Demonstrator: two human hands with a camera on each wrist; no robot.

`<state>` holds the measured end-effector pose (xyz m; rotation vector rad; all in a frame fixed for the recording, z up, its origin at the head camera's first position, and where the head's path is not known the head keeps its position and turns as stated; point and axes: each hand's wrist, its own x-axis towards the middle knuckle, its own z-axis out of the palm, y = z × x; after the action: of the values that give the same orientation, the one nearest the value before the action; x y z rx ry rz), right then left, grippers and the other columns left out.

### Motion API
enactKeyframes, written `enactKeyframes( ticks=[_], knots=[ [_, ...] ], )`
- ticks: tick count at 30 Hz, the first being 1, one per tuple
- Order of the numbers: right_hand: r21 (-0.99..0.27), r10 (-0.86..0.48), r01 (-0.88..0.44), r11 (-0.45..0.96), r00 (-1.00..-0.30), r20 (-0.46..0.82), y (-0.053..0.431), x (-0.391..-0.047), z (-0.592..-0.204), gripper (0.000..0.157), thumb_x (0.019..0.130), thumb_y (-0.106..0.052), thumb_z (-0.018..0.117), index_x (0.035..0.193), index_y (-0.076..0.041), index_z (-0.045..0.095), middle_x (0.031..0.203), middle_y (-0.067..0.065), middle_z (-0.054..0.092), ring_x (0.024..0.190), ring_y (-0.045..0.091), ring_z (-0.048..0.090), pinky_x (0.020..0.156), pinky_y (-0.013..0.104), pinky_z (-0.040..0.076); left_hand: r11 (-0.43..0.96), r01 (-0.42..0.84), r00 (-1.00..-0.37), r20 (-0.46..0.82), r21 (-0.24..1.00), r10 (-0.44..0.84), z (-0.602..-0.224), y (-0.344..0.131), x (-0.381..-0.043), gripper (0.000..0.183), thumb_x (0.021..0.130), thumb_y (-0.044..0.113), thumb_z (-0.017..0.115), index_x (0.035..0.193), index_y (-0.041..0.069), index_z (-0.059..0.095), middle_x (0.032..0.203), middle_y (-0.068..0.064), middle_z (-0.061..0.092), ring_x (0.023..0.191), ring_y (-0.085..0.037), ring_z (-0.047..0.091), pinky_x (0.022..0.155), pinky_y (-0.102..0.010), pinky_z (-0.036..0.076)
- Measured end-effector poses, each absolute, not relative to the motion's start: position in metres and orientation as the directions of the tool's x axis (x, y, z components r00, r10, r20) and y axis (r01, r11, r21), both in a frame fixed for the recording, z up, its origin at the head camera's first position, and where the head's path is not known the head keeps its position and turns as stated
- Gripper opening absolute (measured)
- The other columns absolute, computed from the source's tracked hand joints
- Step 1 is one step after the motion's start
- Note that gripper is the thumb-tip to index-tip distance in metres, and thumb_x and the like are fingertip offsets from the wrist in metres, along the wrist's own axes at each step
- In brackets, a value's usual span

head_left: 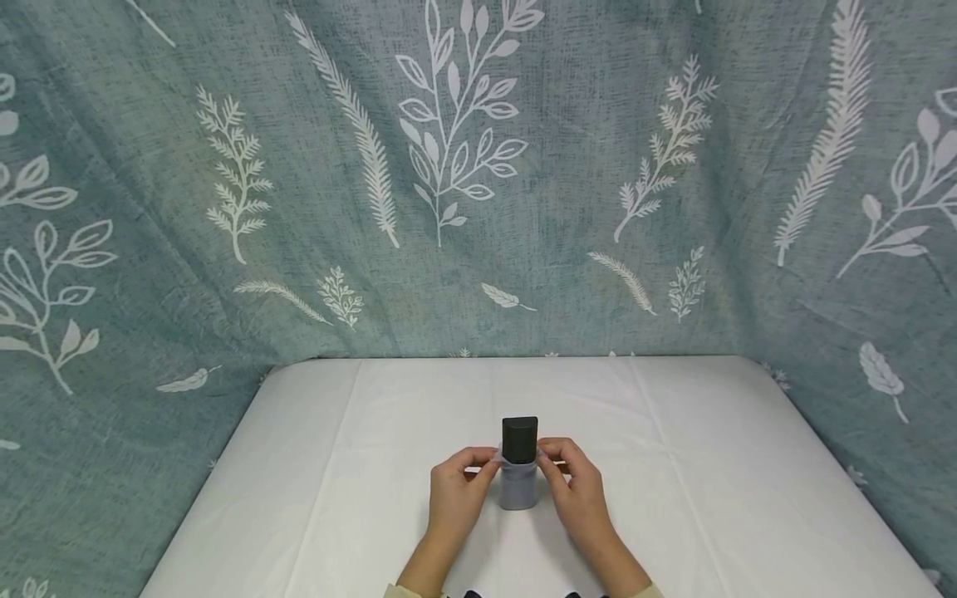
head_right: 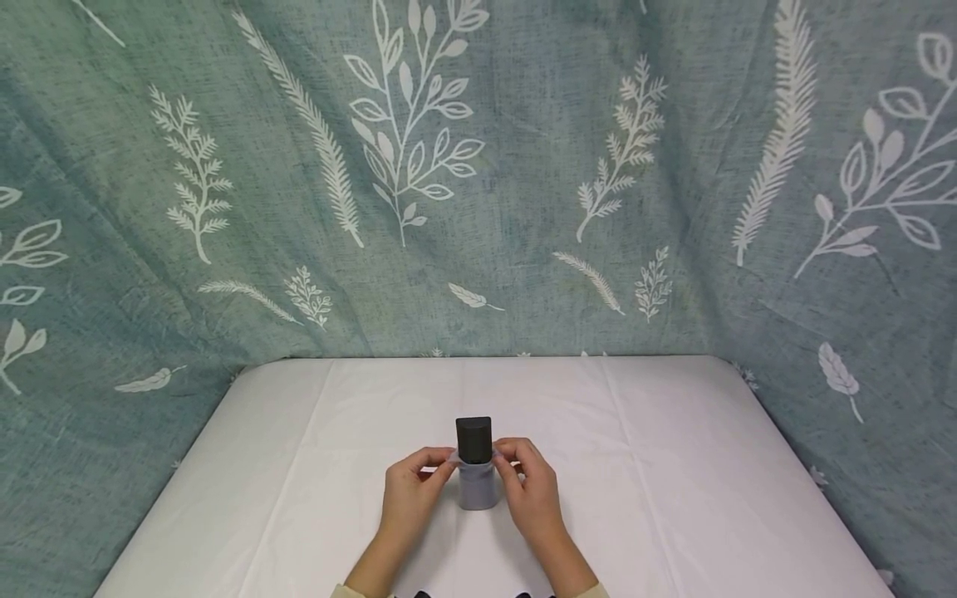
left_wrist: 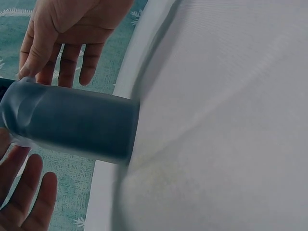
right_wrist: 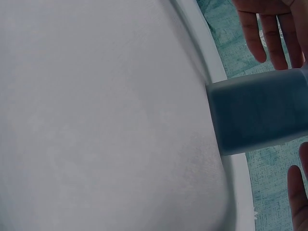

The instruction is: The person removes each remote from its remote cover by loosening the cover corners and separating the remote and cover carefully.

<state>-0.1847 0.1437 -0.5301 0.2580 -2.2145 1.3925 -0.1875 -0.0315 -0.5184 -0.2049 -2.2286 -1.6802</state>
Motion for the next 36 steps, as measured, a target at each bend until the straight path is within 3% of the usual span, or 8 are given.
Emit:
enactKeyframes(
  ticks=[6,12,20,27,36],
  knots=[
    [-0.772,0.124,-0.425,0.472,-0.835,0.536,0.1434,-0.1846,-0.5339,0.015,0.089,-0.001,0.071,0.093,-0.015,0.067,0.103,-0.003,0.073,0.093,0.017,0.070,0.072,0.022,0.055,0.313,0.312,-0.941,0.336,0.897,-0.026,-0.5195,-0.0313,-0.1848,0.012,0.083,0.002,0.077,0.093,0.009,0.076,0.092,-0.004,0.078,0.082,-0.012,0.072,0.066,-0.019,0.057],
    [-0.764,0.133,-0.448,0.464,-0.818,0.560,0.1426,-0.1834,-0.5348,0.020,0.085,0.003,0.072,0.094,-0.014,0.067,0.102,-0.002,0.073,0.092,0.022,0.070,0.070,0.025,0.056,0.296,0.287,-0.956,0.294,0.911,0.023,-0.5158,-0.0312,-0.1825,0.016,0.084,0.015,0.080,0.097,0.008,0.073,0.098,-0.006,0.078,0.084,-0.013,0.072,0.068,-0.021,0.059],
    [-0.738,0.098,-0.462,0.492,-0.813,0.574,0.1441,-0.1826,-0.5366,0.016,0.088,-0.001,0.071,0.095,-0.014,0.066,0.103,-0.004,0.072,0.092,0.017,0.069,0.071,0.022,0.055,0.316,0.256,-0.964,0.267,0.914,0.011,-0.5133,-0.0300,-0.1824,0.003,0.088,0.014,0.074,0.089,0.015,0.071,0.097,-0.001,0.077,0.085,-0.012,0.071,0.067,-0.020,0.056],
    [-0.732,0.083,-0.466,0.497,-0.814,0.575,0.1444,-0.1828,-0.5377,0.014,0.089,-0.002,0.071,0.095,-0.014,0.066,0.104,-0.004,0.072,0.092,0.016,0.069,0.071,0.023,0.056,0.335,0.264,-0.961,0.277,0.905,0.009,-0.5110,-0.0301,-0.1834,0.011,0.089,0.006,0.069,0.085,0.016,0.071,0.095,-0.002,0.078,0.080,-0.012,0.071,0.064,-0.020,0.055],
    [-0.754,0.071,-0.434,0.493,-0.844,0.532,0.1457,-0.1844,-0.5370,0.015,0.089,-0.001,0.070,0.094,-0.015,0.065,0.106,-0.003,0.071,0.095,0.009,0.067,0.070,0.022,0.056,0.343,0.251,-0.965,0.261,0.905,0.017,-0.5169,-0.0323,-0.1863,0.008,0.090,0.008,0.069,0.086,0.015,0.071,0.097,-0.002,0.078,0.075,-0.008,0.070,0.064,-0.019,0.054]
  ],
)
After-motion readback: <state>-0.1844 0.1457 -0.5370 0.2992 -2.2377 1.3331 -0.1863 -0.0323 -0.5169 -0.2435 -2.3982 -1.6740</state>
